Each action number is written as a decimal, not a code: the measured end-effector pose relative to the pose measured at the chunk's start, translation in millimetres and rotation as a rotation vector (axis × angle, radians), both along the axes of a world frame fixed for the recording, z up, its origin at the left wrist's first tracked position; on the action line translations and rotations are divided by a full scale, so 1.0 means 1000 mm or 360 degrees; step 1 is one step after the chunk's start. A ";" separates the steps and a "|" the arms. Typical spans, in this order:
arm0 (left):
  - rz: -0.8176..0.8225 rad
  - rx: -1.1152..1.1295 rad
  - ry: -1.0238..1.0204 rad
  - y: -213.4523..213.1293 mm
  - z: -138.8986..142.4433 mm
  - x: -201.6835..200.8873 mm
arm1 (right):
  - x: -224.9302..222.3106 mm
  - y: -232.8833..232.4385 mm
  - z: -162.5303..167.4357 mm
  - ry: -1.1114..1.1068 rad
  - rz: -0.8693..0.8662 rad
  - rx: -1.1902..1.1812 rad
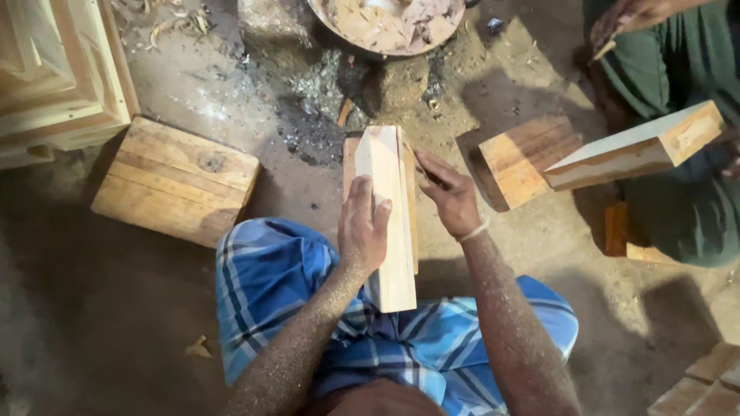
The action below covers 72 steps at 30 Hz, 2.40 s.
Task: The person sits on the floor and applies a light-colored paste to rectangular wooden pieces using a small brush. They repeatedly dip the brush into a bowl of paste and spread it over the wood surfaces, then place the treated pieces into a stack.
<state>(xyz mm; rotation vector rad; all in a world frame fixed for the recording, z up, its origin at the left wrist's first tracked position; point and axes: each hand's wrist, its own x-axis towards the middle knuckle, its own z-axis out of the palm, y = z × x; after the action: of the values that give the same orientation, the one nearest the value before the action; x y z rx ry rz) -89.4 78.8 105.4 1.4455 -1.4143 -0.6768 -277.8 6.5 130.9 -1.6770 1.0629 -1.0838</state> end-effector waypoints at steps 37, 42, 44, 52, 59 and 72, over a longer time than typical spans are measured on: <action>0.0088 -0.0121 0.0041 0.005 -0.013 -0.004 | 0.003 0.100 0.049 0.1247 -0.0307 -0.0707; 0.0074 -0.0013 0.0012 0.006 -0.015 -0.006 | 0.011 0.140 0.080 0.1733 -0.0198 -0.0474; 0.0111 -0.0003 0.0051 0.006 -0.015 -0.006 | 0.009 0.186 0.087 0.1703 -0.0194 -0.0428; 0.0084 -0.0060 -0.0083 0.004 -0.006 -0.007 | -0.022 0.275 0.056 0.1310 -0.0294 -0.0293; 0.0032 0.0009 -0.0059 0.005 0.002 -0.005 | -0.012 0.235 0.039 0.1114 -0.0350 -0.0403; 0.0111 0.0002 -0.0436 0.010 0.012 -0.006 | -0.003 0.277 0.081 0.1640 -0.0193 -0.0375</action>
<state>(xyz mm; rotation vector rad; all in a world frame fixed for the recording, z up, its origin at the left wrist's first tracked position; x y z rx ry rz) -95.2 88.7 117.0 1.6276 -1.5620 -0.4473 -280.7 283.0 212.2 -2.4686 1.7146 -0.3526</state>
